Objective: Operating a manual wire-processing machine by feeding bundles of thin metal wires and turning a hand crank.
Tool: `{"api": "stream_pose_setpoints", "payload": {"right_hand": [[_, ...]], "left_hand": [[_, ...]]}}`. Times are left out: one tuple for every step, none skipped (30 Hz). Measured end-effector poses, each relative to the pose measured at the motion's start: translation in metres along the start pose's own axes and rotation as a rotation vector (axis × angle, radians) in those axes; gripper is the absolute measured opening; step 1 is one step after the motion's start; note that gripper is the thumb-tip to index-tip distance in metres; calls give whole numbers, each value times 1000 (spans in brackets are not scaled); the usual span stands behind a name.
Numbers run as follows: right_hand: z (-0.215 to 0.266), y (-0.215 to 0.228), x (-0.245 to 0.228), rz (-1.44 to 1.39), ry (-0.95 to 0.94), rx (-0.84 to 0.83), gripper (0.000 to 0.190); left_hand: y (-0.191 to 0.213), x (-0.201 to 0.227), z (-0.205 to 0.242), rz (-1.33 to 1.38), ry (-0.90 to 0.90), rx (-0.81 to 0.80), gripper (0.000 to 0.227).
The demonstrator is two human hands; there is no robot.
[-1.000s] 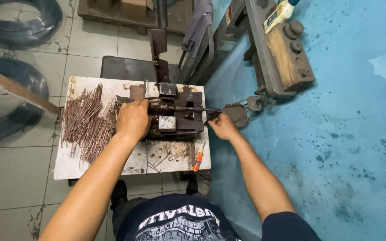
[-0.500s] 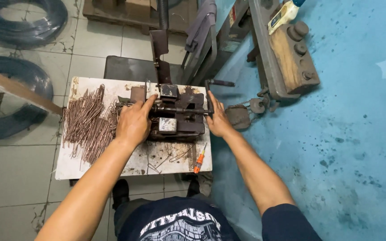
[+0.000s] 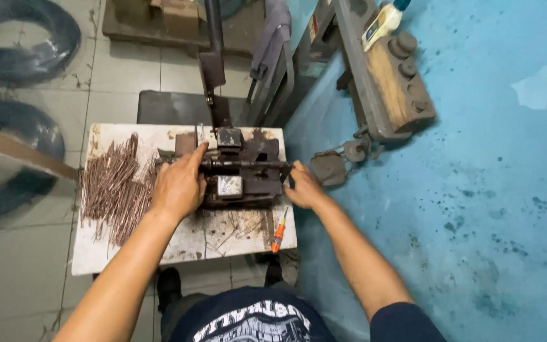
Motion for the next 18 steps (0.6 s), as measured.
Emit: {"api": "stream_pose_setpoints", "payload": {"right_hand": [[-2,-5,1,10,10,29,38],[-4,-13,4,-19,-48,-36,45],[-2,-24,6,-51,-109,-107,53],[-3,-23,3,-43,-101,-85,53],[-5,-24,-1,-59,-115,-65,46],[-8,-24,-5,-76,-129,-45,40],[-10,-32,0,-72,-121,-25,40],[-12,-43,6,43,-133,-87,51],[-12,-54,13,157,-149,-150,62],[-10,-52,5,161,-147,-131,62],[-7,-50,-2,95,-190,-151,71],[-3,-50,-8,29,-232,-170,79],[-1,-66,6,32,-231,-154,79],[1,-84,20,73,-235,-202,104],[7,-105,34,113,-241,-257,131],[5,-86,17,116,-242,-247,131],[8,-72,1,100,-274,-296,120],[11,-57,-16,83,-306,-346,110]], "left_hand": [[-1,-3,-6,-7,-17,27,72],[-2,-8,-12,-3,26,36,69],[-4,-13,-15,5,73,39,66],[-1,-13,-28,2,60,60,66],[6,-14,-41,84,74,197,60],[14,-15,-54,169,86,332,54],[22,-15,-73,165,73,350,54],[31,-15,-92,289,49,443,53],[40,-13,-110,416,23,531,51],[51,-6,-125,414,8,543,51],[61,-1,-140,507,68,515,58],[71,6,-156,599,126,483,64],[87,16,-169,600,111,491,64],[97,23,-182,691,270,348,73],[105,30,-191,778,430,192,83],[111,35,-200,779,420,195,83],[112,40,-206,953,464,169,71],[113,45,-213,1126,506,140,61]]}}
Point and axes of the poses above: each hand's wrist, its own z-axis away from the middle knuckle, its own y-axis out of the back of the hand, x = y × z, the point moved 3 cm from there along -z, towards the middle knuckle, and after that the axes turned 4 degrees about x, right-handed, at the moved point
